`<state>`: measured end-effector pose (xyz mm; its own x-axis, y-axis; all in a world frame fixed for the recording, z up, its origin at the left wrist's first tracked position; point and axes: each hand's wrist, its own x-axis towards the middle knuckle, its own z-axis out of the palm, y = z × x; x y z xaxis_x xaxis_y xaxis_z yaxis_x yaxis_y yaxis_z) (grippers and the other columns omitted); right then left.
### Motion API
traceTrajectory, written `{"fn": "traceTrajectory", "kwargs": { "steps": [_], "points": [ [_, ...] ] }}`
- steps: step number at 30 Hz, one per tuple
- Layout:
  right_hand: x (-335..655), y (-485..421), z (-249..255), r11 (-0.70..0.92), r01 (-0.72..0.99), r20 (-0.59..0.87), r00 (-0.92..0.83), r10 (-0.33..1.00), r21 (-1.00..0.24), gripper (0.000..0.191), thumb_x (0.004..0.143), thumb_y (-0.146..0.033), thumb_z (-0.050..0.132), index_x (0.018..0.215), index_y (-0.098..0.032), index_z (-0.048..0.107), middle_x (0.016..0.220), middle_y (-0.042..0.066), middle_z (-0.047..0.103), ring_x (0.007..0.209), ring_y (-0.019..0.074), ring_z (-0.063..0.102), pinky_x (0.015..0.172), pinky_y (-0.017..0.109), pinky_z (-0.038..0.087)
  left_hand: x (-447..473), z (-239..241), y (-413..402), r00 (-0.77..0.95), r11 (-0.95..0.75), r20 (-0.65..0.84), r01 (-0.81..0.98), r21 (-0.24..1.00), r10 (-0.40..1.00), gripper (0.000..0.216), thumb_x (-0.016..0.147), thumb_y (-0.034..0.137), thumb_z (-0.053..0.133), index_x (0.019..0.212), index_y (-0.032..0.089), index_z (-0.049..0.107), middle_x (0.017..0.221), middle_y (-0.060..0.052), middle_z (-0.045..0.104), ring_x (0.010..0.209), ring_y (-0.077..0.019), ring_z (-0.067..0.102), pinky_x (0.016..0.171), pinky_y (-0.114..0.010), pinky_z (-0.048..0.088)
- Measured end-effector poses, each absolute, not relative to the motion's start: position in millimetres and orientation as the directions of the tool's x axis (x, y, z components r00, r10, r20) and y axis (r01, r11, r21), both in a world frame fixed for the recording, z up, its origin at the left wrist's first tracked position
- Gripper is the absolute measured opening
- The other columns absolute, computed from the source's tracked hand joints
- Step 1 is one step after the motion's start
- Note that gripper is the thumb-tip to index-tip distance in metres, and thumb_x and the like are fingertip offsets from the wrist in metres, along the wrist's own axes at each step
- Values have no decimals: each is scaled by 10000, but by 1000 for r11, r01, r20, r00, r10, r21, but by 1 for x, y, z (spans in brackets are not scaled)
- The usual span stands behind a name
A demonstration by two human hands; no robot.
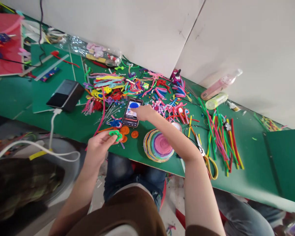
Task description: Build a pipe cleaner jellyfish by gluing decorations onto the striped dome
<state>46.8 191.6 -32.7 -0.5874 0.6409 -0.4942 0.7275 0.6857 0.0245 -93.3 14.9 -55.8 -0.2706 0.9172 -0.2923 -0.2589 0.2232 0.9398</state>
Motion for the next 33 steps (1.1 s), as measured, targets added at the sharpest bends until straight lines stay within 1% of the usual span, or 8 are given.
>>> {"fn": "traceTrajectory", "kwargs": {
  "steps": [5, 8, 14, 18, 20, 24, 28, 33],
  "points": [
    [58, 187, -17, 656, 755, -393, -599, 697, 12, 539, 917, -175, 391, 1454, -220, 376, 1169, 151, 689, 1016, 291, 676, 770, 360, 502, -97, -52, 15, -229, 260, -348, -343, 903, 909, 383, 618, 423, 814, 869, 165, 681, 775, -27, 696, 702, -163, 682, 598, -240, 566],
    [76, 171, 5, 598, 800, -251, -588, 769, -43, 506, 935, -198, 353, 1438, -228, 401, 1039, 124, 733, 914, 286, 698, 720, 354, 489, -101, -50, 14, -45, 333, -414, -518, 788, 909, 352, 580, 393, 846, 804, 184, 672, 729, -11, 657, 688, -146, 657, 527, -195, 531],
    [129, 103, 46, 533, 770, 32, -559, 829, -351, 326, 920, -260, 431, 1147, -249, 665, 950, 29, 746, 763, 166, 683, 658, 265, 464, -94, -47, 8, 273, 457, -389, -712, 533, 880, 316, 511, 259, 891, 706, 195, 650, 646, -10, 583, 620, -98, 555, 404, -109, 370],
    [186, 49, 41, 267, 830, 120, -239, 963, -489, 282, 916, -346, 472, 1059, -236, 690, 840, 34, 729, 650, 146, 646, 626, 267, 475, -84, -51, 6, 218, 416, -384, -706, 573, 897, 305, 488, 266, 904, 658, 181, 666, 574, -10, 548, 560, -89, 499, 392, -134, 323],
    [217, 24, 24, 49, 872, 88, -7, 996, -488, 283, 901, -382, 489, 1029, -220, 683, 719, 27, 694, 591, 160, 618, 589, 279, 473, -81, -53, 7, 146, 364, -374, -696, 619, 916, 307, 456, 265, 911, 630, 182, 671, 545, -2, 543, 529, -89, 484, 406, -167, 335],
    [267, -15, -23, -174, 934, -14, 179, 984, -313, 263, 841, -356, 531, 1013, -203, 658, 912, 78, 691, 780, 229, 657, 665, 342, 508, -73, -50, 10, 80, 333, -371, -642, 690, 925, 312, 415, 294, 920, 595, 190, 687, 479, 10, 528, 473, -79, 457, 410, -181, 309],
    [289, -28, -54, -103, 992, 26, 105, 994, -79, 400, 792, -190, 486, 1179, -196, 586, 1195, 131, 624, 1088, 305, 577, 854, 442, 484, -59, -40, 11, 130, 377, -375, -582, 721, 918, 317, 396, 327, 923, 562, 197, 687, 443, 10, 513, 456, -90, 451, 390, -187, 288],
    [302, -20, -51, 71, 988, 16, -69, 997, -139, 350, 814, -149, 458, 1112, -219, 627, 1180, 93, 649, 1093, 265, 578, 897, 395, 454, -42, -34, 3, 132, 360, -354, -593, 721, 926, 293, 453, 306, 923, 611, 202, 699, 492, 15, 544, 495, -79, 491, 416, -159, 356]
  ]
}}
